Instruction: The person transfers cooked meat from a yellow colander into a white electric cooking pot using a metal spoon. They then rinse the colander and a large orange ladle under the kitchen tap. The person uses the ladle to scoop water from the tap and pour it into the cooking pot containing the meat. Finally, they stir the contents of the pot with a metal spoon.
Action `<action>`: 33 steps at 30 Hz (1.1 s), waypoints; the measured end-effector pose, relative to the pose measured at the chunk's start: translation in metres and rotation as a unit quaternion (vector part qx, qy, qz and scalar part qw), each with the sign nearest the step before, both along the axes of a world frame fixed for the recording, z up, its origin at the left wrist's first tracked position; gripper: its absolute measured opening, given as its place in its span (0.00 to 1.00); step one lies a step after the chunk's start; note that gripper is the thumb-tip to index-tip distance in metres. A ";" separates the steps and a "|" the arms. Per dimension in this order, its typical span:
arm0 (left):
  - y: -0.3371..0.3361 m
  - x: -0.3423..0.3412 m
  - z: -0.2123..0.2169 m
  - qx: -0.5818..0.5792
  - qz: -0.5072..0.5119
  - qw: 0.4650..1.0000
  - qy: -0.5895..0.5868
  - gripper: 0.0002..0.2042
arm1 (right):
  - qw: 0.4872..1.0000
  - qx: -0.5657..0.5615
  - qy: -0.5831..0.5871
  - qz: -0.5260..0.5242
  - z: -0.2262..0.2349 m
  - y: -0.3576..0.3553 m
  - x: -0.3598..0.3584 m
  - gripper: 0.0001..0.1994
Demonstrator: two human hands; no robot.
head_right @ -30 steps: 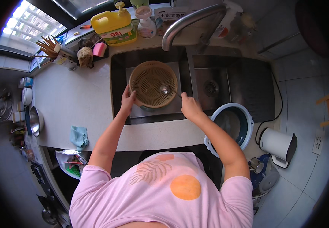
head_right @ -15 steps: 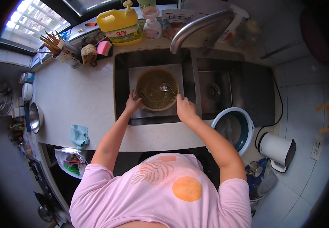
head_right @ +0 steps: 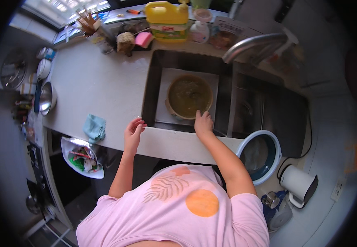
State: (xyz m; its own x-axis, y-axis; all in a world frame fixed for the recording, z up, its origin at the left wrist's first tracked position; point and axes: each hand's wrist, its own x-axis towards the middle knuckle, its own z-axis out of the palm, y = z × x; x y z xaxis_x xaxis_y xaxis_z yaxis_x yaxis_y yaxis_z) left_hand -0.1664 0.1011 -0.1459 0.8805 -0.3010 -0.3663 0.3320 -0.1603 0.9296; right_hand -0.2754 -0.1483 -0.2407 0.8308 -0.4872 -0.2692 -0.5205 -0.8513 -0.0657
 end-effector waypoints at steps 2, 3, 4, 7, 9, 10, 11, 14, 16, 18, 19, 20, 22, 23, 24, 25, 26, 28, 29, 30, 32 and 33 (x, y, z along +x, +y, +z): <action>0.017 -0.004 0.008 0.000 0.039 0.999 -0.006 0.12 | 0.995 0.087 0.035 -0.047 0.004 -0.001 0.003 0.18; 0.025 -0.005 0.011 0.005 0.048 0.999 -0.011 0.11 | 0.984 0.146 0.052 -0.086 0.009 -0.004 0.006 0.21; 0.033 -0.007 0.013 0.010 0.056 0.998 -0.016 0.11 | 0.978 0.174 0.045 -0.110 0.006 -0.007 0.008 0.24; 0.054 -0.014 0.014 0.010 0.105 0.994 -0.024 0.10 | 0.983 0.152 0.001 -0.102 0.008 -0.012 0.015 0.23; 0.072 -0.013 0.005 0.048 0.131 0.988 -0.066 0.09 | 0.989 0.124 -0.041 -0.072 0.010 -0.014 0.011 0.21; 0.082 -0.014 0.003 0.069 0.146 0.983 -0.085 0.09 | 0.990 0.117 -0.042 -0.067 0.012 -0.013 0.009 0.21; 0.092 -0.011 0.002 0.121 0.163 0.971 -0.129 0.08 | 0.990 0.117 -0.052 -0.064 0.013 -0.012 0.008 0.21; 0.112 0.009 0.018 0.279 0.182 0.902 -0.274 0.09 | 0.989 0.128 -0.058 -0.041 0.007 -0.020 0.003 0.21; 0.127 0.026 0.027 0.379 0.133 0.844 -0.357 0.12 | 0.988 0.141 -0.056 -0.024 -0.002 -0.027 -0.004 0.21; 0.144 0.047 0.021 0.425 0.089 0.835 -0.339 0.18 | 0.986 0.156 -0.060 -0.015 -0.011 -0.033 -0.007 0.21; 0.151 0.056 0.016 0.466 0.075 0.816 -0.334 0.20 | 0.987 0.157 -0.002 -0.031 -0.006 -0.034 -0.004 0.23; 0.158 0.064 0.009 0.506 0.059 0.795 -0.328 0.22 | 0.985 0.168 0.024 -0.040 -0.003 -0.034 -0.002 0.25; 0.169 0.076 -0.013 0.547 0.086 0.777 -0.301 0.26 | 0.977 0.189 0.076 -0.062 0.000 -0.035 0.000 0.27; 0.171 0.082 -0.021 0.551 0.109 0.774 -0.293 0.26 | 0.975 0.195 0.083 -0.066 -0.002 -0.036 0.001 0.27; 0.172 0.087 -0.028 0.553 0.127 0.772 -0.286 0.26 | 0.972 0.201 0.091 -0.075 -0.007 -0.038 -0.001 0.26; 0.174 0.089 -0.036 0.534 0.116 0.785 -0.292 0.25 | 0.970 0.207 0.099 -0.083 -0.012 -0.040 -0.002 0.25; 0.177 0.091 -0.041 0.515 0.106 0.796 -0.299 0.24 | 0.968 0.215 0.100 -0.082 -0.018 -0.041 -0.005 0.26; 0.170 0.096 -0.043 0.489 0.088 0.799 -0.340 0.23 | 0.965 0.229 0.101 -0.083 -0.028 -0.044 -0.009 0.26; 0.163 0.096 -0.045 0.482 0.081 0.788 -0.374 0.22 | 0.962 0.233 0.108 -0.088 -0.032 -0.046 -0.010 0.25; 0.155 0.093 -0.044 0.476 0.075 0.777 -0.406 0.21 | 0.960 0.238 0.116 -0.092 -0.033 -0.047 -0.010 0.24; 0.129 0.087 -0.040 0.479 0.076 0.778 -0.400 0.18 | 0.964 0.223 0.113 -0.092 -0.027 -0.046 -0.010 0.22; 0.111 0.081 -0.037 0.445 0.049 0.796 -0.408 0.17 | 0.970 0.203 0.102 -0.087 -0.019 -0.044 -0.006 0.21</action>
